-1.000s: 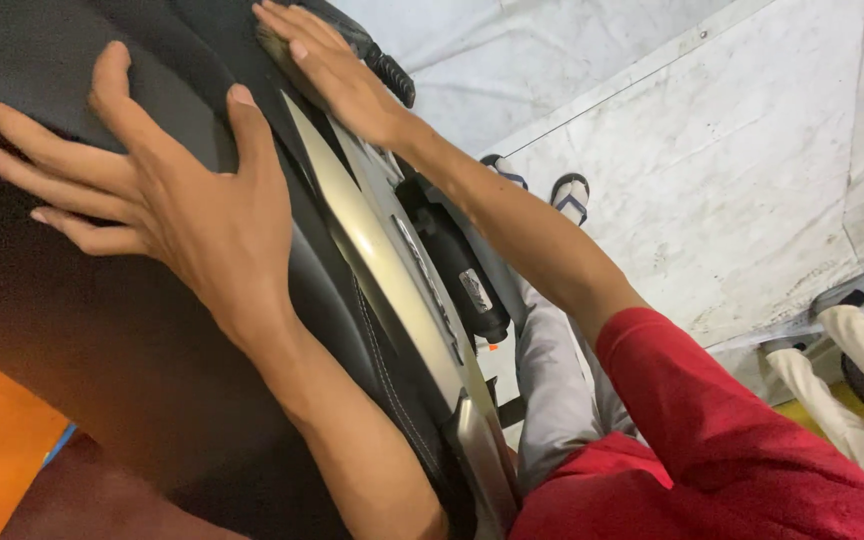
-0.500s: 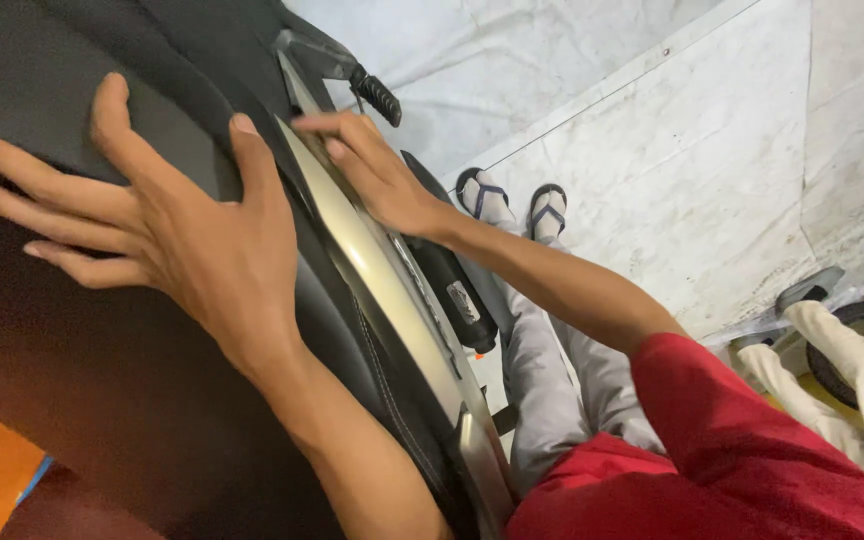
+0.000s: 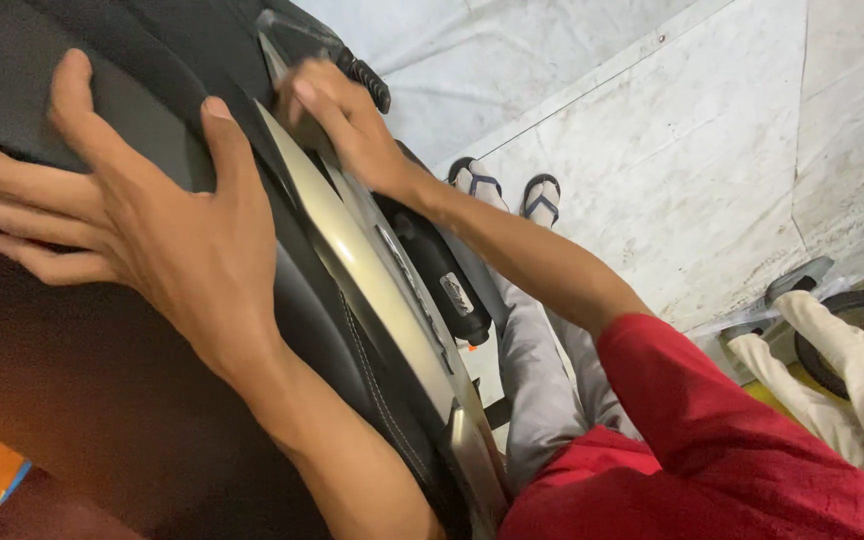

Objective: The person cleans the side panel and seat of a scooter using a brown cloth. They wipe the surface repeatedly, folding the cloth to use a clean section, and continue scrubbing the scooter's bodywork.

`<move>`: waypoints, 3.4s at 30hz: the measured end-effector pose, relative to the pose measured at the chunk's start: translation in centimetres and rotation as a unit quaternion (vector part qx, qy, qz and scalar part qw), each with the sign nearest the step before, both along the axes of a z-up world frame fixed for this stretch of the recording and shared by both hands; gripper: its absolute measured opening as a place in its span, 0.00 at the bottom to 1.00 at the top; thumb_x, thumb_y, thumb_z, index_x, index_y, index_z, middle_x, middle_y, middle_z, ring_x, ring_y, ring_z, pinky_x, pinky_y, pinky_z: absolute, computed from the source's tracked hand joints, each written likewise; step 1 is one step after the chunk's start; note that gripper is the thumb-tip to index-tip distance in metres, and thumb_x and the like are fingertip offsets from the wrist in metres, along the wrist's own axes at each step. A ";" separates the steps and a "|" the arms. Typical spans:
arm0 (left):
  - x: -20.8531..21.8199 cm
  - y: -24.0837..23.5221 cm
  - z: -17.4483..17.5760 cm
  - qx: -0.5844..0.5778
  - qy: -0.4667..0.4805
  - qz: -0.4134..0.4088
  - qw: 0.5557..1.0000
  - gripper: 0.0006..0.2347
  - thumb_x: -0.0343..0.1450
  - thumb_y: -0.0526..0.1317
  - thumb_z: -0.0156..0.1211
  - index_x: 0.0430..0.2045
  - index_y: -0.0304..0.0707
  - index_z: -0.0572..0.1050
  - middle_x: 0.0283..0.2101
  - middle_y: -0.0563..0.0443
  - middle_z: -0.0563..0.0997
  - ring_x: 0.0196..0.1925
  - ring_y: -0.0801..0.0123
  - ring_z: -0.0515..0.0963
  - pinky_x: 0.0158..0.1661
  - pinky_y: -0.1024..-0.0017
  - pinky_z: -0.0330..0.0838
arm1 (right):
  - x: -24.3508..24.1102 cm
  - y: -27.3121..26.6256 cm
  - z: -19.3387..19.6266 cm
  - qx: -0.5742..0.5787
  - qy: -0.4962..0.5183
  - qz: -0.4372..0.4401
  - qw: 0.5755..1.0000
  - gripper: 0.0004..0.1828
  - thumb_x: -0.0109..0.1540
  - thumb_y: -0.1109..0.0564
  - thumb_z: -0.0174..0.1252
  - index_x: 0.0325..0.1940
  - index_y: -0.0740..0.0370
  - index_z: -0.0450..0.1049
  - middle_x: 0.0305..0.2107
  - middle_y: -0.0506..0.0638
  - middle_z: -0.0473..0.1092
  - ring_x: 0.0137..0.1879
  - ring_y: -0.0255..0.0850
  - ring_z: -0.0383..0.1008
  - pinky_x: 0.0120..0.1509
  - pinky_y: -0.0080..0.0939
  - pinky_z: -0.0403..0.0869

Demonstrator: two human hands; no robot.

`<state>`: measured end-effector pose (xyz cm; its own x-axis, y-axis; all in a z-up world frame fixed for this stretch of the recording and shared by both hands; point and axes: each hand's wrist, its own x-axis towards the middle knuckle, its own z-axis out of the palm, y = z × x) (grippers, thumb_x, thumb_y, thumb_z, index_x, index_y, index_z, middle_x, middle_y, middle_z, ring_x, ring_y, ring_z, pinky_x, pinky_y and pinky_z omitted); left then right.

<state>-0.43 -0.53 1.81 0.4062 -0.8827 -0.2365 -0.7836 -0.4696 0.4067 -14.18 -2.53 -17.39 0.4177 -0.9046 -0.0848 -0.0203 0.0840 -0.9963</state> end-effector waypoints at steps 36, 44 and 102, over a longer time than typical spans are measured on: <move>0.3 -0.3 0.9 0.033 0.031 0.041 0.998 0.26 0.80 0.47 0.63 0.70 0.47 0.56 0.72 0.32 0.62 0.78 0.46 0.53 0.73 0.36 0.34 | 2.4 -1.9 -2.9 0.017 0.009 0.059 0.998 0.22 0.79 0.47 0.37 0.39 0.66 0.62 0.35 0.48 0.56 0.44 0.41 0.58 0.58 0.41 0.63; 0.4 0.1 0.6 0.004 -0.079 0.002 0.997 0.27 0.77 0.46 0.63 0.70 0.47 0.57 0.72 0.13 0.45 0.77 0.34 0.40 0.72 0.37 0.30 | 0.2 0.7 4.4 0.028 -0.021 0.034 0.999 0.33 0.79 0.44 0.30 0.24 0.62 0.60 0.25 0.49 0.59 0.39 0.40 0.56 0.53 0.43 0.63; 0.5 0.2 0.4 -0.011 0.050 0.014 0.999 0.25 0.81 0.43 0.63 0.70 0.45 0.57 0.73 0.35 0.64 0.78 0.44 0.60 0.73 0.40 0.47 | -1.8 5.0 3.3 0.117 -0.085 -0.032 0.989 0.13 0.74 0.51 0.53 0.57 0.62 0.66 0.66 0.54 0.62 0.71 0.41 0.63 0.78 0.43 0.64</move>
<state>0.09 -0.35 2.21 0.4055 -0.8771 -0.2576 -0.7257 -0.4802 0.4926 -15.93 2.44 -14.12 0.3864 -0.8938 -0.2277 0.1596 0.3080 -0.9379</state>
